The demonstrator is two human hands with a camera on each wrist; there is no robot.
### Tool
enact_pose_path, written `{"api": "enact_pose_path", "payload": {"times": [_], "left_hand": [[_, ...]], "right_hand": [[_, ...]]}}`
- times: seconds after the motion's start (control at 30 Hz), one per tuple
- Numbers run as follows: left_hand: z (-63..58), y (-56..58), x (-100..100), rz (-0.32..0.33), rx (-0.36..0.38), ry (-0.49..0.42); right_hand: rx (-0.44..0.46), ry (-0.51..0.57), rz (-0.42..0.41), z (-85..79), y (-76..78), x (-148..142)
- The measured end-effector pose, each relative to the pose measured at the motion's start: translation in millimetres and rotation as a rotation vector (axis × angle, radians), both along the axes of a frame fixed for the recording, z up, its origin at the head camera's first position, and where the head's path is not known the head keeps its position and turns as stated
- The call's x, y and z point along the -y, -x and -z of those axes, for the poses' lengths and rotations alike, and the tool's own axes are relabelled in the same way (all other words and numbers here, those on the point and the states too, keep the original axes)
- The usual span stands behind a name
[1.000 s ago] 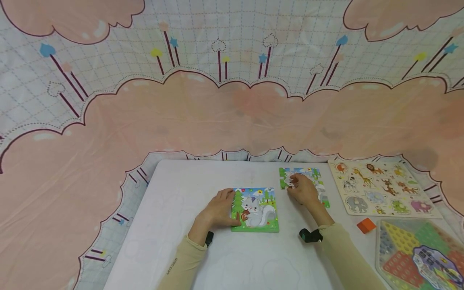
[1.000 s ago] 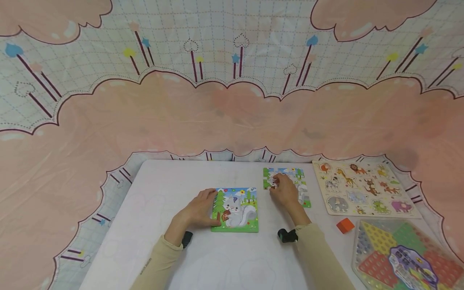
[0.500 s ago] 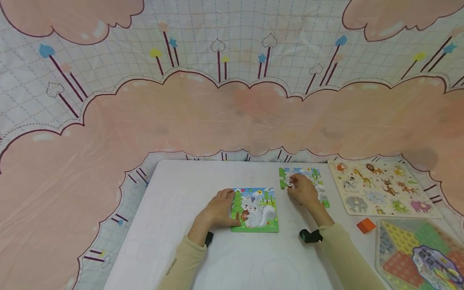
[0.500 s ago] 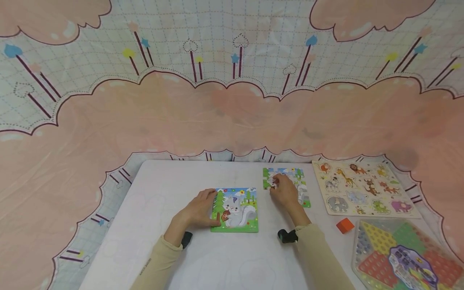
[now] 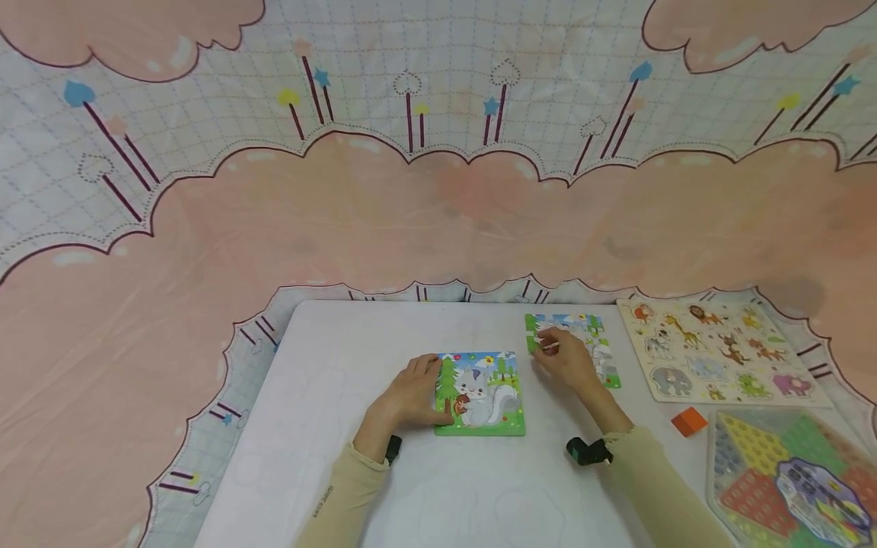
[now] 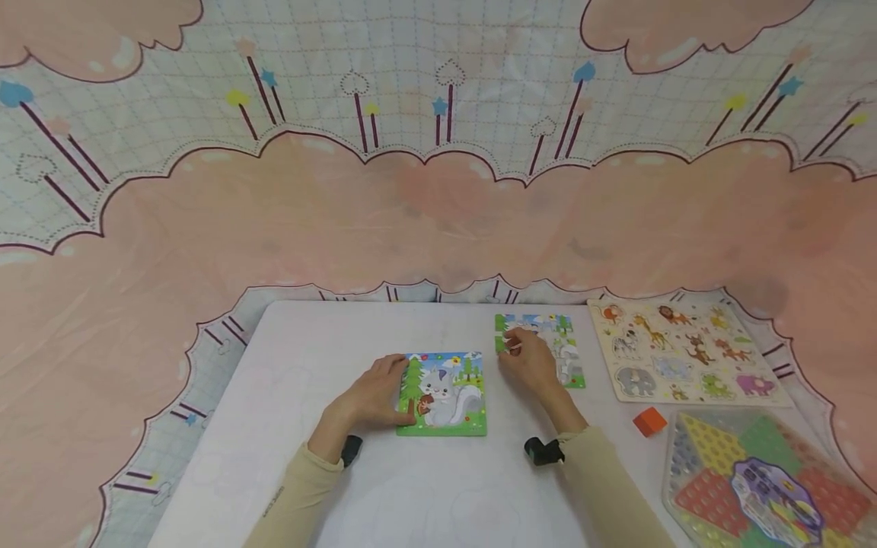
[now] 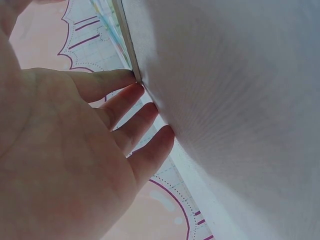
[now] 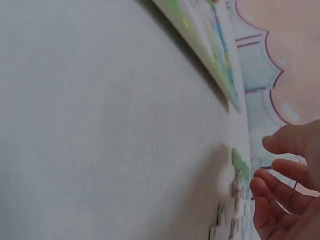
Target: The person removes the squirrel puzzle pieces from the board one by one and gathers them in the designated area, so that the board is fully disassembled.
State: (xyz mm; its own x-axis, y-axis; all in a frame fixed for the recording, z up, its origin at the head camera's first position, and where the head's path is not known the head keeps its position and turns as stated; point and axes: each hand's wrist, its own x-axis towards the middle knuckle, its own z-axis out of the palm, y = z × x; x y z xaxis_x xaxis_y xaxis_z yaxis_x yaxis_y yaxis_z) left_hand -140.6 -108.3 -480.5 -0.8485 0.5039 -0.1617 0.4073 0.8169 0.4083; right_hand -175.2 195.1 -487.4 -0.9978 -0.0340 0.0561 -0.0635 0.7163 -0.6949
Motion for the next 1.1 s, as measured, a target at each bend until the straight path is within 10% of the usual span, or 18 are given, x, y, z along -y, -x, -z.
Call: {"api": "enact_pose_path", "payload": {"times": [0.67,1.1], "left_hand": [[-4.1,-0.9,1.9,0.015,0.016,-0.002],[-3.6,-0.6,4.3,0.033,0.004,-0.027]], "right_hand": [[0.013,0.102,-0.206,5.0,-32.4,73.1],[0.007,-0.039,-0.483,3.2,-45.3,93.7]]}}
